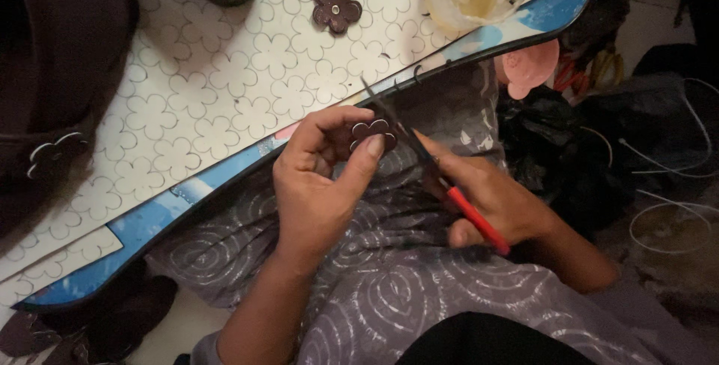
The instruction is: The person trims the edges of a small flower-shaped shoe decoration using scissors. They then place the trimmed decoration onto the strap of a brown shoe.
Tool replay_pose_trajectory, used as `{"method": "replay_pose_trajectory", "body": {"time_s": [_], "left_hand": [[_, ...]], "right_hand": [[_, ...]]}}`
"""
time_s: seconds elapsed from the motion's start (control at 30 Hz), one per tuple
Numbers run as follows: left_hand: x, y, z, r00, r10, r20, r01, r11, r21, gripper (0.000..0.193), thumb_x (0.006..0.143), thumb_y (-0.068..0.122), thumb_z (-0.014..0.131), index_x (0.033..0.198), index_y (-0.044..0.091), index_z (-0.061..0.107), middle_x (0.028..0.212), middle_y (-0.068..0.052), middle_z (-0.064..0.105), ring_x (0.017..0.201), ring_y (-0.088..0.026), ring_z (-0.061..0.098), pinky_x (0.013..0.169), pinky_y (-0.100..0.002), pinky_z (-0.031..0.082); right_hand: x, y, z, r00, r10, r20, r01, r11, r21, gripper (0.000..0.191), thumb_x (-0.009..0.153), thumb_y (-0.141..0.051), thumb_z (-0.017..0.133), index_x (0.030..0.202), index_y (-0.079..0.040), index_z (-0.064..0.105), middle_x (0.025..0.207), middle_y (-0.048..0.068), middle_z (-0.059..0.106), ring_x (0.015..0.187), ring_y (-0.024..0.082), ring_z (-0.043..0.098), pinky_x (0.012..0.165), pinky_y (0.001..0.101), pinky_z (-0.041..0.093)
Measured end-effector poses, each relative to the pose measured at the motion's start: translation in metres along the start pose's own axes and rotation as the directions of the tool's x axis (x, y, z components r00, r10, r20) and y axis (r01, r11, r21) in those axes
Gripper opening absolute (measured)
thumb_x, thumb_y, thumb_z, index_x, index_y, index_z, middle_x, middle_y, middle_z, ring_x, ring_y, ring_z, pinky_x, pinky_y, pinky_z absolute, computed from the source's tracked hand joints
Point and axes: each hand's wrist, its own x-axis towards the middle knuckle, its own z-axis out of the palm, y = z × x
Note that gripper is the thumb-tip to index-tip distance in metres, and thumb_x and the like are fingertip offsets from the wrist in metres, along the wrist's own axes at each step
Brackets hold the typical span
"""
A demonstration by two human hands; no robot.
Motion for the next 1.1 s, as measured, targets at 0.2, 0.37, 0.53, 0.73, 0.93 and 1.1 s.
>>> {"method": "replay_pose_trajectory", "body": {"time_s": [0.2,0.37,0.53,0.73,0.93,1.1], "left_hand": [[-0.002,0.002,0.0,1.0,0.021,-0.022,-0.02,0.998,0.065,0.026,0.101,0.0,0.071,0.127,-0.001,0.067,0.113,-0.005,0.071,0.103,-0.009,0.067,0.095,-0.024,0.055],[0.002,0.013,0.003,0.996,0.089,-0.032,-0.083,0.984,0.156,0.031,0.102,-0.002,0.071,0.132,-0.001,0.065,0.116,-0.006,0.07,0.106,-0.01,0.067,0.098,-0.025,0.056],[0.007,0.037,-0.003,0.996,0.078,-0.048,-0.076,0.996,0.047,0.054,0.099,-0.006,0.069,0.149,0.001,0.049,0.117,-0.007,0.068,0.108,-0.011,0.067,0.096,-0.025,0.056],[0.011,0.06,0.003,0.998,0.066,0.01,-0.066,0.997,0.048,0.072,0.094,-0.006,0.072,0.156,0.003,0.037,0.104,-0.007,0.069,0.096,-0.011,0.068,0.085,-0.024,0.055],[0.018,0.077,0.009,0.993,0.052,0.11,-0.064,0.991,0.116,0.075,0.093,-0.003,0.073,0.157,0.003,0.035,0.1,-0.006,0.071,0.094,-0.01,0.07,0.086,-0.024,0.058],[0.023,0.085,0.007,0.987,0.093,0.134,-0.125,0.959,0.254,0.076,0.092,-0.001,0.075,0.157,0.003,0.036,0.099,-0.005,0.071,0.094,-0.009,0.072,0.087,-0.023,0.06]], "right_hand": [[0.003,-0.009,0.004,0.993,0.114,-0.014,-0.115,0.987,-0.109,0.144,0.071,-0.099,0.05,0.175,-0.004,0.02,0.077,0.011,0.062,0.069,0.02,0.061,0.068,0.0329,0.048],[0.008,-0.015,0.004,0.999,0.038,-0.037,-0.041,0.996,-0.084,0.134,0.076,-0.097,0.047,0.165,0.0,0.019,0.091,0.006,0.066,0.077,0.016,0.062,0.071,0.0295,0.048],[0.009,-0.028,0.011,0.971,-0.069,-0.23,0.107,0.982,0.157,0.129,0.082,-0.089,0.055,0.17,-0.001,0.019,0.087,0.002,0.054,0.076,0.008,0.047,0.067,0.0242,0.039],[0.024,-0.06,-0.002,0.836,-0.281,-0.471,0.348,0.936,0.058,0.098,0.099,-0.033,0.074,0.168,-0.006,0.01,0.107,0.006,0.07,0.084,0.006,0.06,0.08,0.0228,0.048],[0.048,-0.09,-0.006,0.775,-0.241,-0.584,0.319,0.947,0.032,0.101,0.088,0.001,0.073,0.164,-0.004,0.006,0.116,0.009,0.071,0.074,0.002,0.057,0.076,0.0167,0.044],[0.061,-0.106,-0.015,0.752,-0.397,-0.526,0.374,0.914,-0.156,0.093,0.095,0.003,0.073,0.166,-0.006,0.013,0.097,0.008,0.07,0.075,0.003,0.061,0.073,0.0155,0.047]]}}
